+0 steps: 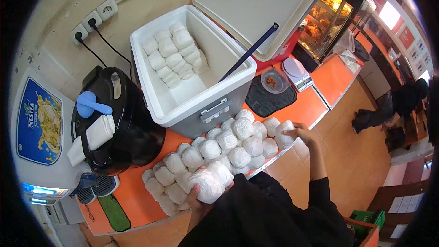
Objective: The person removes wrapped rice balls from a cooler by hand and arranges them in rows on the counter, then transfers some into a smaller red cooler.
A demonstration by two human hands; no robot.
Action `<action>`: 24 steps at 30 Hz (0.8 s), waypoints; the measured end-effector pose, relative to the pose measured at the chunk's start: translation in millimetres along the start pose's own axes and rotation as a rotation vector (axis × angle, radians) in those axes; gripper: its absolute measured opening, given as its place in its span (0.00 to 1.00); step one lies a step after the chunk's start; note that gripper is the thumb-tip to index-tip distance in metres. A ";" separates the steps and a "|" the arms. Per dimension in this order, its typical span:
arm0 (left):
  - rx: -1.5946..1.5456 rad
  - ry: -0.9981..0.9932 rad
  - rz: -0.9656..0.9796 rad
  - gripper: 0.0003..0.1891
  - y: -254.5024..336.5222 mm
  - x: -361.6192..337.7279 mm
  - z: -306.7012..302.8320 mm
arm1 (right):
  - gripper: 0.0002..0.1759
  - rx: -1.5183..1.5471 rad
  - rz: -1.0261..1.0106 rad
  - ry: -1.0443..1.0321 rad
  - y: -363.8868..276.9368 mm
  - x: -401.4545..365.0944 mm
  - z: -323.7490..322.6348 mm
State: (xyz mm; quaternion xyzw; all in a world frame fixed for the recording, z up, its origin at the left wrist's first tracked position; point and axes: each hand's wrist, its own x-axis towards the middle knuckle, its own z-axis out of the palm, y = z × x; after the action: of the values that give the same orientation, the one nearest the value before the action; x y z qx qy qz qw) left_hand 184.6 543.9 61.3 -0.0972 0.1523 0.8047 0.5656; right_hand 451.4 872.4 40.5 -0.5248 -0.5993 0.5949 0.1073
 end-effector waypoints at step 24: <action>0.648 0.100 -0.225 0.25 -128.5 99.3 70.1 | 0.29 0.480 0.102 -0.428 -4.6 7.3 40.2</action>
State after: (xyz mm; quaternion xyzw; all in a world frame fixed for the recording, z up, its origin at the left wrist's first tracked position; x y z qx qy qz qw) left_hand 272.5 696.6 76.8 0.0321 0.4158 0.6412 0.6441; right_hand 415.7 854.9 29.8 -0.3769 -0.4237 0.8207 0.0698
